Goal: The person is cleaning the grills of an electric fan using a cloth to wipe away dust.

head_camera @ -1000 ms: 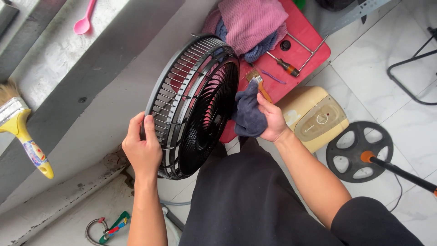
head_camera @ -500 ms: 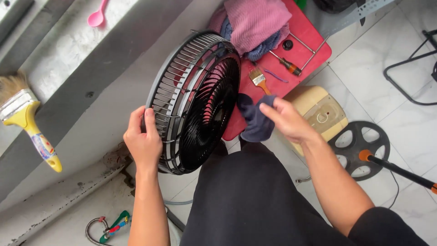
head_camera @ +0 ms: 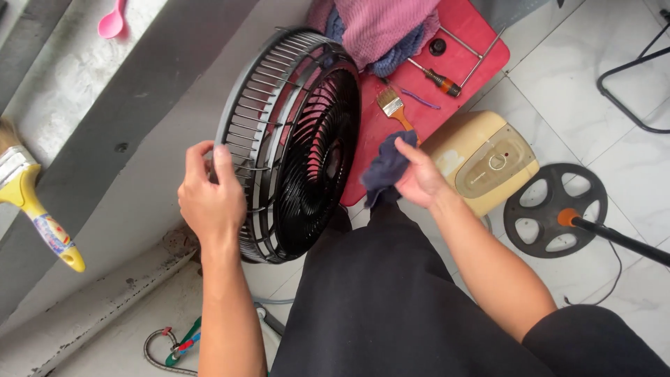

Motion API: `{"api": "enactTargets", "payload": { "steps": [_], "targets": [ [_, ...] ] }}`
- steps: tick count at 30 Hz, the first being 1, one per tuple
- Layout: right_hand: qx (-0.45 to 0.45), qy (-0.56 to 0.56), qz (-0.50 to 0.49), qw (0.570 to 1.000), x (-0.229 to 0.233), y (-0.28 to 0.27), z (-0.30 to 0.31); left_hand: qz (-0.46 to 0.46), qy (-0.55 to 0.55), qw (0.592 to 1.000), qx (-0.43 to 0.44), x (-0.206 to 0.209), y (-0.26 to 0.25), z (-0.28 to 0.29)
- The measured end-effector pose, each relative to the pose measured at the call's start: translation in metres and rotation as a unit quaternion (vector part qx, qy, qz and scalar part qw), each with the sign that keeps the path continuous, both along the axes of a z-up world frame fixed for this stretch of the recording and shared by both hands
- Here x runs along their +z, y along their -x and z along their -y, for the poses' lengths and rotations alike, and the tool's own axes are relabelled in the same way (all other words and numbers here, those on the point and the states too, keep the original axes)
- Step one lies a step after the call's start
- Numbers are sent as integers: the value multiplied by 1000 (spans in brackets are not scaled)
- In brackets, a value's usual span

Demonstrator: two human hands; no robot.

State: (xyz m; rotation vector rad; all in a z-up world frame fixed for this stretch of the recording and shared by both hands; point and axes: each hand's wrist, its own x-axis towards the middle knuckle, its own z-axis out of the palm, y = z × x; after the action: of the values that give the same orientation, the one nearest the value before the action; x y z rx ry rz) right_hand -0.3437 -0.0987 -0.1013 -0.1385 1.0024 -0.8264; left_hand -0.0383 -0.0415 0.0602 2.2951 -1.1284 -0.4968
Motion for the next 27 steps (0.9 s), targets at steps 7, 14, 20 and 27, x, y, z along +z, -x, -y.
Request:
{"api": "enactTargets", "payload": {
  "steps": [7,14,20,27],
  "targets": [
    [59,-102,40,992,17,-9,-26,8,44,999,24,-34,-12,-13],
    [59,135,-12,989,-6,4,-53,-13,86,996,6,-48,-10,-36],
    [143,282,-122,941,39,-47,-29,-3,125,992,-13,-65,-12,-48],
    [154,233,-259,925,35,-21,-11,6,136,991,-11,-53,-3,-41]
  ]
}}
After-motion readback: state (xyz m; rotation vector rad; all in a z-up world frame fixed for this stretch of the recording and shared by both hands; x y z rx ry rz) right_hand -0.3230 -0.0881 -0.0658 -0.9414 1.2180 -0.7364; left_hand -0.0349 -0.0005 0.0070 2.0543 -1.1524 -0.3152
